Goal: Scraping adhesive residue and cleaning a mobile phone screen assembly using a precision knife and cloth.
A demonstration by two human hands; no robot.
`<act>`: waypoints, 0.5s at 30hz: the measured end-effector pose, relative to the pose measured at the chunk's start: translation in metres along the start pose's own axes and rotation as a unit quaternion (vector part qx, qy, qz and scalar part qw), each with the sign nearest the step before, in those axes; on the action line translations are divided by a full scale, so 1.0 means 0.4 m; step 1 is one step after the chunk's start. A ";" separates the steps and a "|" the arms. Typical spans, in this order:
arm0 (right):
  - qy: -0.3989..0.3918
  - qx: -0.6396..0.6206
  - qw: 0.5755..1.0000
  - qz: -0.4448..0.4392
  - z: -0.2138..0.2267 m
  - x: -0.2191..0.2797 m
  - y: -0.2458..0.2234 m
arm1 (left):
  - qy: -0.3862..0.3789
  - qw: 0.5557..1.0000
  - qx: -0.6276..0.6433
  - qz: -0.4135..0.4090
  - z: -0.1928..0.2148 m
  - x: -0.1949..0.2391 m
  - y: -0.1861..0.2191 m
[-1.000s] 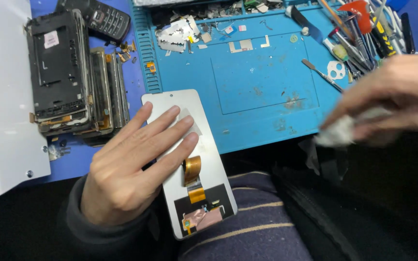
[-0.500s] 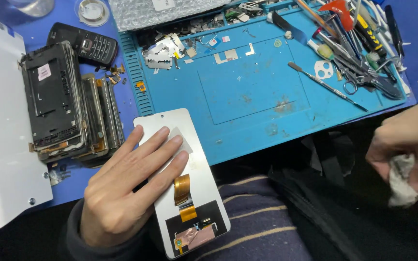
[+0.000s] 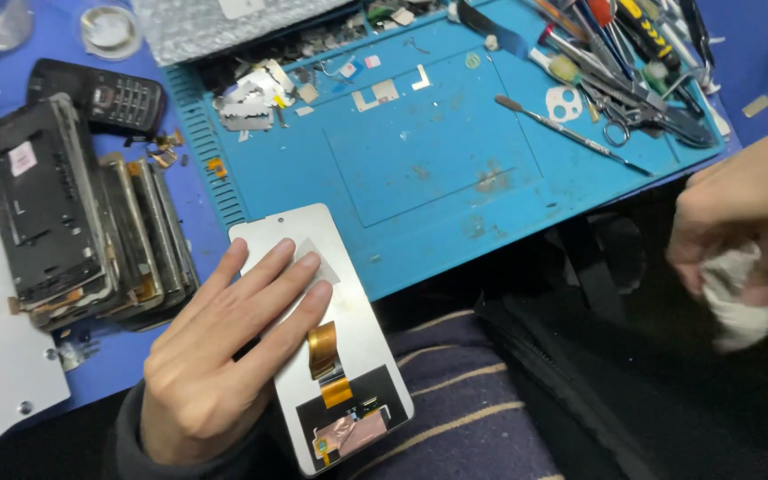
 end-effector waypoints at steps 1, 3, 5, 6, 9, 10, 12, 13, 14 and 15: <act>-0.035 -0.075 0.993 0.089 0.004 0.043 -0.048 | -0.002 1.000 -0.005 0.003 -0.001 -0.005 -0.003; -0.066 -0.150 0.970 0.177 0.031 0.100 -0.119 | -0.006 1.000 -0.012 0.002 -0.006 -0.014 0.002; 0.124 -0.320 0.926 -0.160 0.095 0.131 -0.108 | -0.011 1.000 -0.009 -0.010 -0.008 -0.019 0.014; 0.128 -0.319 0.926 -0.158 0.119 0.117 -0.130 | -0.012 1.000 -0.014 -0.011 -0.005 -0.017 0.018; 0.496 -0.211 0.839 -0.073 0.203 0.105 -0.176 | -0.013 1.000 -0.011 -0.025 -0.003 -0.018 0.025; 0.470 -0.109 0.870 -0.103 0.201 0.080 -0.181 | -0.014 1.000 -0.014 -0.022 -0.005 -0.019 0.024; 0.435 -0.012 0.890 -0.133 0.177 0.064 -0.164 | -0.017 1.000 -0.012 -0.021 -0.013 -0.025 0.018; 0.393 -0.038 0.907 -0.143 0.156 0.067 -0.144 | -0.019 1.000 -0.012 -0.015 -0.016 -0.026 0.016; 0.350 -0.064 0.922 -0.153 0.135 0.070 -0.125 | -0.021 1.000 -0.012 -0.009 -0.017 -0.026 0.013; 0.350 -0.063 0.922 -0.154 0.120 0.088 -0.107 | -0.020 1.000 -0.012 -0.008 -0.019 -0.029 0.010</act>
Point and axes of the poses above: each hand's wrist, its own x-axis away from the middle knuckle, its own z-axis out of the back of the hand, y = z × x, the point moved 3 cm from there along -x, towards the middle knuckle, and after that the axes turned 9 degrees about -y, right-handed, at the moved point
